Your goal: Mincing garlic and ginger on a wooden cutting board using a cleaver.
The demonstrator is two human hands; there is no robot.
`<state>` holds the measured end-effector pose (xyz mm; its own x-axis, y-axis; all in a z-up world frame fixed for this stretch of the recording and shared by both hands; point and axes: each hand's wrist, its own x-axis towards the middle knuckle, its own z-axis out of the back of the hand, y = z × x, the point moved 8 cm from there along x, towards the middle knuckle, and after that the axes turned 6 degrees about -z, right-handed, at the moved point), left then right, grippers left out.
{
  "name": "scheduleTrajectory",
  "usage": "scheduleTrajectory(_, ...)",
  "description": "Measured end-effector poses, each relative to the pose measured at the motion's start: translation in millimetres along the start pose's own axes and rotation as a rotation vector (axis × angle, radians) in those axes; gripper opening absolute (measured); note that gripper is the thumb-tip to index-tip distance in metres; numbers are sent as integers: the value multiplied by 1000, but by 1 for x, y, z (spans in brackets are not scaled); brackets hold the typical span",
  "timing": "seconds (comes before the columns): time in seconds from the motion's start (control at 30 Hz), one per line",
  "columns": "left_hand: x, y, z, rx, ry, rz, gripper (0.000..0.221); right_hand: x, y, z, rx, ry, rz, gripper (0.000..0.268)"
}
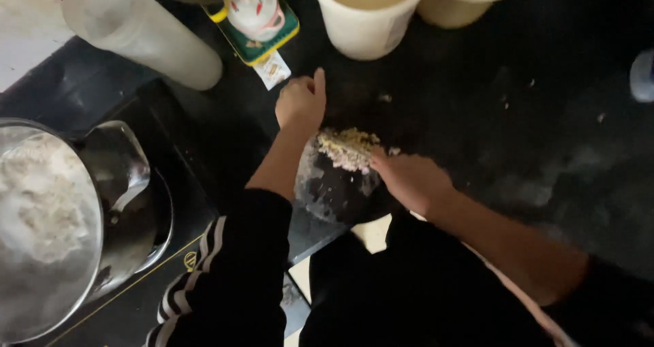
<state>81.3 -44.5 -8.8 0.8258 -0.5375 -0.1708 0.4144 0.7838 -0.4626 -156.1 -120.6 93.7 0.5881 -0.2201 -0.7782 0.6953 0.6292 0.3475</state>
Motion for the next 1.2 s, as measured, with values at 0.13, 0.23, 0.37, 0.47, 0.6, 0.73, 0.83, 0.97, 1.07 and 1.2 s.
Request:
scheduleTrajectory(0.13, 2, 3, -4, 2, 0, -1, 66, 8, -3, -14, -85, 33, -51, 50)
scheduleTrajectory(0.23, 0, 3, -3, 36, 63, -13, 68, 11, -2, -23, -90, 0, -42, 51)
scheduleTrajectory(0.37, -9, -1, 12, 1, -9, -43, 63, 9, -2, -39, -82, -34, -57, 54)
scheduleTrajectory(0.47, -6, -6, 8, 98, 81, -72, 64, 13, -8, -34, -102, -78, -64, 57)
scheduleTrajectory(0.6, -14, 0, 16, -56, 130, -19, 76, 4, -5, -40, -220, -64, 1, 44)
scheduleTrajectory(0.73, -22, 5, 16, -117, 62, -88, 65, 2, -4, -61, -8, -62, 19, 36)
scheduleTrajectory(0.83, -25, 1, 16, -146, -28, -119, 59, 49, -35, -90, -165, -148, 32, 40)
scheduleTrajectory(0.97, -18, 1, 13, -171, -82, -131, 58, 24, -21, -39, -108, -76, -75, 57)
scheduleTrajectory(1.07, -17, 5, 1, -69, -157, -116, 59, 43, -37, -55, -178, -221, 167, 37)
scheduleTrajectory(1.2, -13, 19, -8, -23, -142, -98, 56, 29, -32, -33, -261, -188, 123, 35)
